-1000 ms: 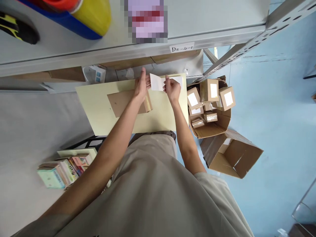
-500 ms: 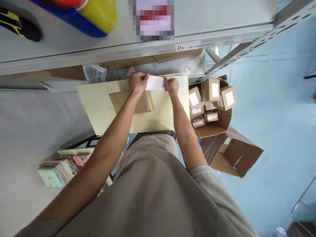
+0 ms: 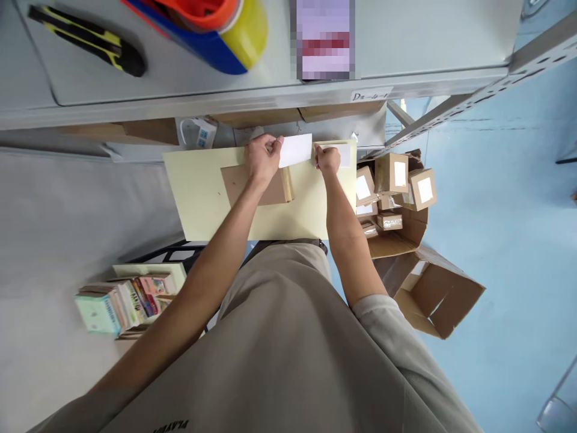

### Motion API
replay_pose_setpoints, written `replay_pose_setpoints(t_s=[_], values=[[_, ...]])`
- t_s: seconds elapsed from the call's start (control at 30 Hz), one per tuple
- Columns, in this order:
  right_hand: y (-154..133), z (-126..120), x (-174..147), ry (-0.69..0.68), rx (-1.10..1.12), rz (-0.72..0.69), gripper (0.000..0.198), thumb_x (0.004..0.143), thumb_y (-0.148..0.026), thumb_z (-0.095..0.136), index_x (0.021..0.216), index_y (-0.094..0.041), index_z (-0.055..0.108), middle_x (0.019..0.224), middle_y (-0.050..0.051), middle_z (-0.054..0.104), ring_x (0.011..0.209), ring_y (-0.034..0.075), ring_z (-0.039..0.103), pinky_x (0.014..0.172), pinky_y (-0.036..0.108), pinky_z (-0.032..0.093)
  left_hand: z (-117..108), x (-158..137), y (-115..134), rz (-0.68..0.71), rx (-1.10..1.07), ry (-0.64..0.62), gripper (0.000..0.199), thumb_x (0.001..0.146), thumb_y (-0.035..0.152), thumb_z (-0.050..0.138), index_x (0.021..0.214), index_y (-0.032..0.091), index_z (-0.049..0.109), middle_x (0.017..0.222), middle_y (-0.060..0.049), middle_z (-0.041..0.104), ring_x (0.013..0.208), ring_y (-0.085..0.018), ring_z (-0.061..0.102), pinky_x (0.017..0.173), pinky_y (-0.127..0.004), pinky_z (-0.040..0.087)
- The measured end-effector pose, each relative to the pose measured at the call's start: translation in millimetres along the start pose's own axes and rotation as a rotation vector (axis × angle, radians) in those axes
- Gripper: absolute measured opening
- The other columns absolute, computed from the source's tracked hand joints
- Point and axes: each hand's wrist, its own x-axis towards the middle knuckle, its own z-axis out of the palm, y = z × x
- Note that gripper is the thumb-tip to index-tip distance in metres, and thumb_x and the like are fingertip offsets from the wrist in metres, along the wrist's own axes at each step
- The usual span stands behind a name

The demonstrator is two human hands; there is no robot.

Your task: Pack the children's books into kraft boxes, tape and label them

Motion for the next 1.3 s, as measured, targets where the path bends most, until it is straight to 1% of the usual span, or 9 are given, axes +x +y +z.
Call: replay_pose_setpoints(t_s=[0.17, 0.27, 0.4, 0.5, 0.73, 0.83, 0.97, 1.13, 1.3], values=[[-2, -1, -1, -0.002, 0.01, 0.021, 0.065, 0.12, -0.037, 0.072, 0.057, -0.024, 0.062, 0.045, -0.001, 0.06, 0.043, 0.012, 0.061, 0.055, 0.02, 0.055, -82, -58, 7, -0.002, -0.212, -0.002, 0.053, 0.101, 0.074, 0.083, 0.088, 0.024, 0.086, 0.077, -0.006, 0.079, 0.083, -0.025, 0.082, 0.069, -0.032, 0.062], [-3, -3, 3, -0.012, 0.026, 0.045, 0.064, 0.12, -0.04, 0.073, 0.059, -0.023, 0.064, 0.049, 0.001, 0.064, 0.043, 0.011, 0.063, 0.053, 0.02, 0.056, -124, -103, -3, -0.046, -0.357, -0.013, 0.056, 0.096, 0.079, 0.085, 0.1, 0.024, 0.093, 0.088, -0.009, 0.086, 0.062, -0.019, 0.075, 0.056, -0.032, 0.059], [-14, -7, -6, -0.063, 0.062, 0.054, 0.064, 0.115, -0.06, 0.076, 0.064, -0.023, 0.067, 0.052, 0.001, 0.067, 0.043, 0.013, 0.066, 0.057, 0.023, 0.064, -159, -150, -22, -0.039, -0.45, -0.015, 0.053, 0.088, 0.072, 0.094, 0.115, 0.026, 0.096, 0.101, -0.011, 0.091, 0.069, -0.021, 0.082, 0.058, -0.032, 0.062], [-27, -10, -51, -0.157, 0.112, -0.032, 0.067, 0.109, -0.079, 0.075, 0.073, -0.023, 0.072, 0.056, 0.004, 0.071, 0.058, 0.019, 0.078, 0.065, 0.027, 0.071, -171, -169, -37, -0.028, -0.483, -0.022, 0.048, 0.088, 0.063, 0.095, 0.12, 0.028, 0.096, 0.097, -0.009, 0.09, 0.077, -0.024, 0.086, 0.062, -0.034, 0.065], [-42, -3, -210, -0.539, 0.367, -0.363, 0.075, 0.081, -0.1, 0.086, 0.079, -0.026, 0.078, 0.079, 0.004, 0.081, 0.077, 0.021, 0.085, 0.083, 0.035, 0.075, -182, -169, -63, -0.074, -0.508, -0.059, 0.041, 0.085, 0.057, 0.097, 0.114, 0.028, 0.095, 0.097, -0.01, 0.089, 0.079, -0.026, 0.087, 0.065, -0.037, 0.067], [-52, 2, -243, -0.455, 0.352, -0.461, 0.067, 0.075, -0.089, 0.099, 0.074, -0.027, 0.076, 0.073, -0.001, 0.077, 0.072, 0.018, 0.079, 0.078, 0.033, 0.072, -194, -165, -70, -0.06, -0.549, -0.091, 0.053, 0.083, 0.056, 0.098, 0.128, 0.028, 0.091, 0.101, -0.009, 0.091, 0.079, -0.025, 0.087, 0.064, -0.034, 0.066], [-74, 5, -270, -0.34, 0.267, -0.547, 0.058, 0.085, -0.081, 0.098, 0.076, -0.027, 0.079, 0.073, -0.001, 0.076, 0.07, 0.017, 0.075, 0.073, 0.033, 0.068, -226, -163, -85, -0.063, -0.633, -0.141, 0.069, 0.082, 0.052, 0.094, 0.147, 0.031, 0.083, 0.113, -0.009, 0.092, 0.073, -0.021, 0.086, 0.058, -0.029, 0.062], [-103, 22, -303, -0.318, 0.158, -0.613, 0.052, 0.091, -0.076, 0.096, 0.077, -0.028, 0.08, 0.073, -0.002, 0.075, 0.071, 0.016, 0.075, 0.075, 0.032, 0.067, -266, -159, -118, -0.043, -0.653, -0.242, 0.031, 0.084, 0.047, 0.089, 0.106, 0.025, 0.09, 0.108, -0.015, 0.091, 0.071, -0.025, 0.084, 0.06, -0.037, 0.065], [-123, 64, -326, -0.287, 0.104, -0.621, 0.05, 0.093, -0.074, 0.096, 0.081, -0.028, 0.081, 0.074, -0.001, 0.075, 0.076, 0.017, 0.078, 0.075, 0.032, 0.067, -306, -154, -144, -0.026, -0.628, -0.223, 0.018, 0.085, 0.04, 0.089, 0.089, 0.023, 0.085, 0.089, -0.012, 0.087, 0.071, -0.025, 0.08, 0.061, -0.037, 0.063]])
